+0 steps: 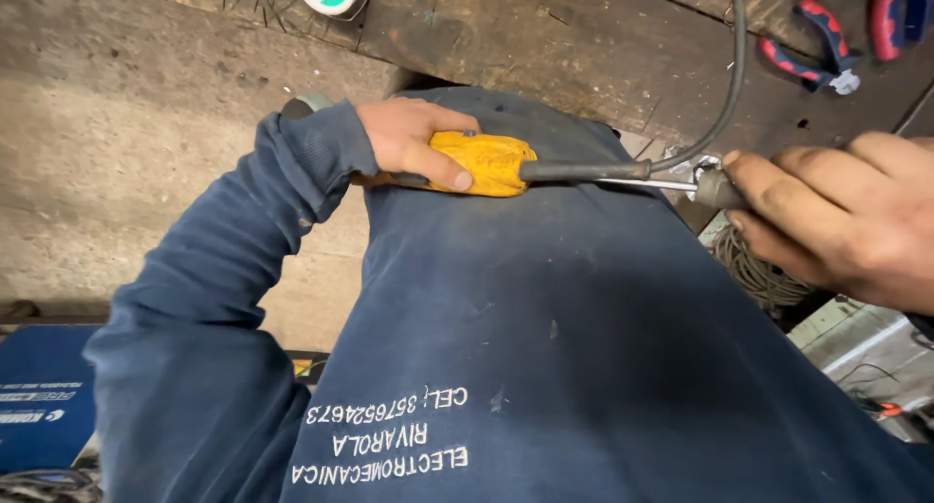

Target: The person holds a yellow angle grinder on their lap and uses a screwdriver to loosen and remove a screw from the grinder's handle area, working the screwdriver repeatedly. They then set the grinder on the workbench, pick up a power drill, and handle a small part near a shelf.

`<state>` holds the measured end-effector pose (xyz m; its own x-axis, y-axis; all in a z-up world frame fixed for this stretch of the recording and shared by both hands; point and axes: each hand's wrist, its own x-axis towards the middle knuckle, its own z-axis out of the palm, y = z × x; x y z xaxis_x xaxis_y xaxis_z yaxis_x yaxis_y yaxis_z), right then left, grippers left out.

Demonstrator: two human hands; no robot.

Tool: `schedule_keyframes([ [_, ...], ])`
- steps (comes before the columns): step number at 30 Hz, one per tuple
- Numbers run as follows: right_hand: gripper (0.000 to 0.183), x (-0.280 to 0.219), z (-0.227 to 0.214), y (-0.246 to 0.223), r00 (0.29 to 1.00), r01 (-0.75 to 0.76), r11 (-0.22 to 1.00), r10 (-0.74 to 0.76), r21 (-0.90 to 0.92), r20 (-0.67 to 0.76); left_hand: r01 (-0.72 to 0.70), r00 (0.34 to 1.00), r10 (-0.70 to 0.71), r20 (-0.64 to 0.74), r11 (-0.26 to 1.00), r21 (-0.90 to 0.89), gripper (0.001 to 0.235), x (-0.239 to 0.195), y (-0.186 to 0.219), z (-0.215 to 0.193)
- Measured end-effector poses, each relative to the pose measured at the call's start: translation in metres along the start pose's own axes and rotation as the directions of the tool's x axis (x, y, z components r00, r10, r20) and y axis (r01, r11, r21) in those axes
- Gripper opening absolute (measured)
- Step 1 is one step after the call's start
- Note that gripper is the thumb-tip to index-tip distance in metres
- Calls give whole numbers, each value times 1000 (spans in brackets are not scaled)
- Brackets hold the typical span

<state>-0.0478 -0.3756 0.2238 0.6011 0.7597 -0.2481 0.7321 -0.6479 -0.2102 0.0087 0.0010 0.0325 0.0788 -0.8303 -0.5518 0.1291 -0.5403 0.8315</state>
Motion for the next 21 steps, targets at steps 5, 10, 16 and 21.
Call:
schedule_keyframes([
  [5, 37, -5, 9, -5, 979, -159, 982, 145, 98, 141, 28, 998, -24, -51, 995, 95, 86, 3, -13, 9],
  [10, 36, -18, 50, 23, 792, -601, 630, 391, 492, 469, 104, 994, -101, -36, 992, 76, 82, -3, -3, 7],
  [16, 33, -23, 57, 25, 278, -956, -19, 251, 292, 927, 52, 996, -42, -84, 991, 119, 78, -17, 15, 1],
  [21, 42, -81, 62, 5, 743, -661, 410, 474, 628, 473, -178, 926, 255, -277, 945, 275, 72, -15, 51, -9],
])
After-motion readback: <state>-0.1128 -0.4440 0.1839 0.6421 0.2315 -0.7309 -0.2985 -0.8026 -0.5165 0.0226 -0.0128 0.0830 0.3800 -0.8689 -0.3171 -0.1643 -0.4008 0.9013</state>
